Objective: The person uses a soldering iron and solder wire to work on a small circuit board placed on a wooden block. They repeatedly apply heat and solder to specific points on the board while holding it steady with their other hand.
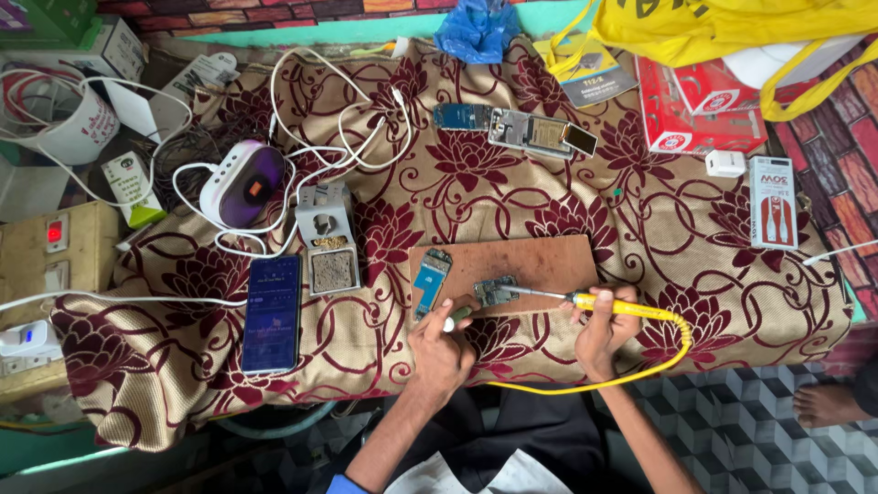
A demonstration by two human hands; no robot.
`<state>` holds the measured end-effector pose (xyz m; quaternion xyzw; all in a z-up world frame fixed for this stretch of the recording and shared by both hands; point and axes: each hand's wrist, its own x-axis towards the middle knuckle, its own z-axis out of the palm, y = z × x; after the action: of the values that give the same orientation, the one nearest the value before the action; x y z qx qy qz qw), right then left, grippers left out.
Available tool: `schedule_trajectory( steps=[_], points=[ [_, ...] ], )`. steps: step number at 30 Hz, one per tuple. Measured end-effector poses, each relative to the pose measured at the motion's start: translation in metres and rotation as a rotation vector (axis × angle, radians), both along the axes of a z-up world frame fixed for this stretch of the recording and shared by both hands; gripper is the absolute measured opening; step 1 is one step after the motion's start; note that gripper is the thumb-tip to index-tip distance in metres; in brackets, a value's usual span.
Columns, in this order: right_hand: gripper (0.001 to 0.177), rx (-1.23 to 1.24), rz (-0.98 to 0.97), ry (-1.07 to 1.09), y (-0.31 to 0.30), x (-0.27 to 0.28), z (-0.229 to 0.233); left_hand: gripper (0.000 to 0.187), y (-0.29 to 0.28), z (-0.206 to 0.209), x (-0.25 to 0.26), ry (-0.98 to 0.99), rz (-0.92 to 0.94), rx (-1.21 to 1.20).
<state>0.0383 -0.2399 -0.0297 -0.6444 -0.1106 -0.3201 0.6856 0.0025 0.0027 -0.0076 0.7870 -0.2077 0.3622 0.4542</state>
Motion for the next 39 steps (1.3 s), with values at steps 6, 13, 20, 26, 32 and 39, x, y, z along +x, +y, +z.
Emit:
schedule_trajectory(
  steps=[6,13,20,26,32,39],
  points=[
    [0.027,0.041,-0.024,0.046,0.002,0.001,0.005,0.090,-0.001,-0.005,0.000,0.039,0.026,0.037],
    [0.025,0.030,-0.027,0.025,0.004,0.000,0.006,0.088,-0.001,-0.013,0.001,0.040,0.032,0.030],
    [0.026,0.061,-0.027,0.057,0.000,-0.001,-0.001,0.088,-0.001,-0.009,-0.001,0.051,0.039,0.052],
    [0.024,0.193,0.035,0.037,-0.001,0.000,-0.004,0.089,-0.001,-0.002,-0.002,0.031,0.005,0.022],
    [0.025,0.084,0.008,0.019,-0.002,-0.001,0.001,0.090,-0.005,-0.003,0.002,0.022,0.048,0.044],
    [0.025,0.139,0.008,0.035,-0.001,0.001,-0.004,0.089,-0.004,0.003,0.003,0.004,0.040,0.025]
  ],
)
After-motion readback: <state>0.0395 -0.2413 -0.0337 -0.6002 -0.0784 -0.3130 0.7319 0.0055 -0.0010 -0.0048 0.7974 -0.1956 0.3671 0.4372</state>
